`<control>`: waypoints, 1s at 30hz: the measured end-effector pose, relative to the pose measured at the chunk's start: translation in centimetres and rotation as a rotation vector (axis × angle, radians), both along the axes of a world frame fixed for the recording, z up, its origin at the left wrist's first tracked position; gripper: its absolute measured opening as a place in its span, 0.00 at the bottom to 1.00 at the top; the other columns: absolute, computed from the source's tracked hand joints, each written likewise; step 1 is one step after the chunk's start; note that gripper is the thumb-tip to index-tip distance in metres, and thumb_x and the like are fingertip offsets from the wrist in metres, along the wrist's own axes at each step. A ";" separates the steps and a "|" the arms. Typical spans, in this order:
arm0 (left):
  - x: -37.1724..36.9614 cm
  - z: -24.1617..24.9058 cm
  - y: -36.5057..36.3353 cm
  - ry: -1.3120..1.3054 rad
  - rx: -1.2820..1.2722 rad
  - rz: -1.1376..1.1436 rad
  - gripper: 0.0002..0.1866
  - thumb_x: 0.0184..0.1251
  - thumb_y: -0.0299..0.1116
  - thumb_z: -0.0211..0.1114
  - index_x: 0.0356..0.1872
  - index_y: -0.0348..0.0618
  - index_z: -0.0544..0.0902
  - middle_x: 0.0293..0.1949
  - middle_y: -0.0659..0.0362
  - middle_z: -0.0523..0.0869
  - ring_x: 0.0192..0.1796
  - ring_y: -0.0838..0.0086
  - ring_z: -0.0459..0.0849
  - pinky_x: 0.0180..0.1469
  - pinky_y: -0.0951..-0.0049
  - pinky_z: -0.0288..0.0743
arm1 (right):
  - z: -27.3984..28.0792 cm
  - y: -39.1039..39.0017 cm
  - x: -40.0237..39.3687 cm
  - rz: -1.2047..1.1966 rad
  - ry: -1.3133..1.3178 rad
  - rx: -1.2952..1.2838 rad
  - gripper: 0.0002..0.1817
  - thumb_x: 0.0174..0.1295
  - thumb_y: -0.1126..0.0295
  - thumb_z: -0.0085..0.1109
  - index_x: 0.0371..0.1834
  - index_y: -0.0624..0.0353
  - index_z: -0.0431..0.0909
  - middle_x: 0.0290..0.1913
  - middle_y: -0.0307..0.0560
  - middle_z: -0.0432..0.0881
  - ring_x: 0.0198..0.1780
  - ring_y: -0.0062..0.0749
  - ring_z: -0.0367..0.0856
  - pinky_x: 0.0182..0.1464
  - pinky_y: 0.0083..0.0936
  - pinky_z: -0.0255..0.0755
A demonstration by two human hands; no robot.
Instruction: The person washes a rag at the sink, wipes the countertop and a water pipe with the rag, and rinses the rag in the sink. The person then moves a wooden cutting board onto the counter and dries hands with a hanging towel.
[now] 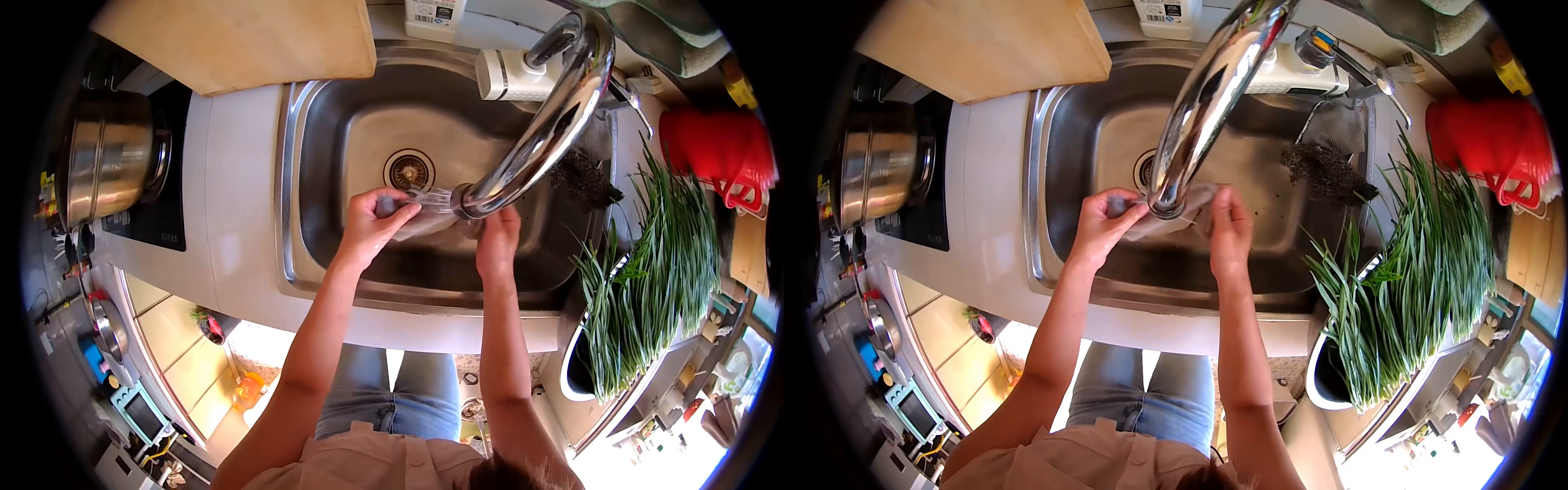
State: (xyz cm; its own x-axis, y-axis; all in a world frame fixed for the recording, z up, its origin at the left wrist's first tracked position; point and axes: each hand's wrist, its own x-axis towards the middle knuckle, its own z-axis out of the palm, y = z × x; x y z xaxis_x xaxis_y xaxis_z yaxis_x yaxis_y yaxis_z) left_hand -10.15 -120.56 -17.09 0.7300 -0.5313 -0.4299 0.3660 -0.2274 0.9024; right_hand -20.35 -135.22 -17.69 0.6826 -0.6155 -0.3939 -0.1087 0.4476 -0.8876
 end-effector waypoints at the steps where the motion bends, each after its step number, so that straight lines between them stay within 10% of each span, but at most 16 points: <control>1: -0.2 0.2 0.0 0.097 -0.095 0.089 0.05 0.58 0.26 0.61 0.35 0.38 0.79 0.25 0.65 0.80 0.25 0.87 0.72 0.24 0.88 0.62 | -0.2 0.0 0.2 0.017 -0.021 -0.021 0.15 0.67 0.60 0.42 0.36 0.61 0.73 0.31 0.33 0.74 0.35 0.14 0.68 0.40 0.15 0.64; 5: -1.9 0.5 -1.5 0.289 -0.228 0.093 0.07 0.58 0.23 0.59 0.38 0.37 0.78 0.31 0.62 0.81 0.33 0.82 0.76 0.37 0.79 0.70 | -1.4 3.2 1.4 0.077 -0.093 -0.236 0.16 0.63 0.64 0.50 0.50 0.59 0.63 0.38 0.38 0.72 0.37 0.19 0.69 0.44 0.17 0.66; 8: -1.9 -0.2 -1.7 0.298 -0.316 0.124 0.08 0.60 0.27 0.59 0.40 0.38 0.77 0.32 0.61 0.81 0.36 0.79 0.77 0.38 0.77 0.72 | 0.4 3.5 1.8 0.219 -0.051 -0.164 0.07 0.55 0.74 0.56 0.36 0.65 0.73 0.38 0.43 0.77 0.32 0.22 0.75 0.31 0.22 0.72; 11: -3.5 0.7 -2.2 0.469 -0.394 0.316 0.07 0.61 0.28 0.58 0.39 0.39 0.76 0.33 0.60 0.80 0.36 0.77 0.78 0.39 0.75 0.73 | -2.1 2.5 1.4 0.181 0.039 -0.632 0.03 0.53 0.77 0.55 0.26 0.67 0.76 0.29 0.44 0.80 0.28 0.20 0.75 0.29 0.22 0.72; 14: -6.3 0.9 -3.3 0.424 -0.264 0.649 0.06 0.62 0.33 0.58 0.36 0.43 0.74 0.37 0.60 0.79 0.37 0.77 0.78 0.38 0.76 0.70 | 0.8 4.5 2.4 0.038 0.358 -0.323 0.03 0.52 0.78 0.54 0.27 0.67 0.76 0.22 0.44 0.79 0.26 0.22 0.76 0.29 0.23 0.71; 16: -7.6 0.4 -3.7 0.415 -0.174 0.790 0.08 0.61 0.35 0.60 0.36 0.44 0.74 0.39 0.60 0.79 0.38 0.78 0.77 0.38 0.78 0.69 | 0.3 5.4 1.9 -0.084 0.301 -0.572 0.04 0.53 0.79 0.51 0.27 0.67 0.76 0.25 0.46 0.80 0.31 0.24 0.76 0.34 0.24 0.70; 20: -6.9 -1.1 -3.3 1.293 -0.538 0.530 0.18 0.63 0.48 0.53 0.44 0.45 0.74 0.40 0.60 0.80 0.37 0.79 0.76 0.39 0.81 0.69 | 2.5 5.7 1.9 -0.120 0.149 -0.562 0.10 0.60 0.71 0.48 0.27 0.67 0.75 0.23 0.41 0.76 0.28 0.18 0.71 0.30 0.18 0.65; 24: -3.3 -2.9 -5.1 1.179 -0.731 0.286 0.25 0.63 0.51 0.50 0.48 0.39 0.73 0.42 0.60 0.79 0.48 0.75 0.76 0.52 0.77 0.69 | 3.2 8.4 -0.5 0.136 0.104 -0.604 0.12 0.61 0.68 0.51 0.26 0.66 0.73 0.20 0.40 0.74 0.24 0.17 0.67 0.28 0.16 0.62; 27: -4.6 -3.5 -6.5 1.136 -0.794 0.376 0.21 0.65 0.46 0.48 0.48 0.39 0.73 0.45 0.59 0.78 0.50 0.75 0.74 0.55 0.73 0.66 | 0.1 5.9 2.0 0.124 0.274 -1.126 0.11 0.59 0.66 0.52 0.27 0.64 0.74 0.24 0.46 0.77 0.27 0.31 0.72 0.32 0.22 0.66; 30: -6.6 -4.5 -6.0 1.060 -0.509 0.443 0.18 0.67 0.43 0.47 0.50 0.42 0.70 0.45 0.60 0.76 0.49 0.76 0.73 0.54 0.70 0.66 | -1.1 1.1 5.7 0.089 0.612 -0.684 0.09 0.58 0.69 0.53 0.32 0.64 0.76 0.29 0.50 0.79 0.31 0.27 0.73 0.38 0.27 0.67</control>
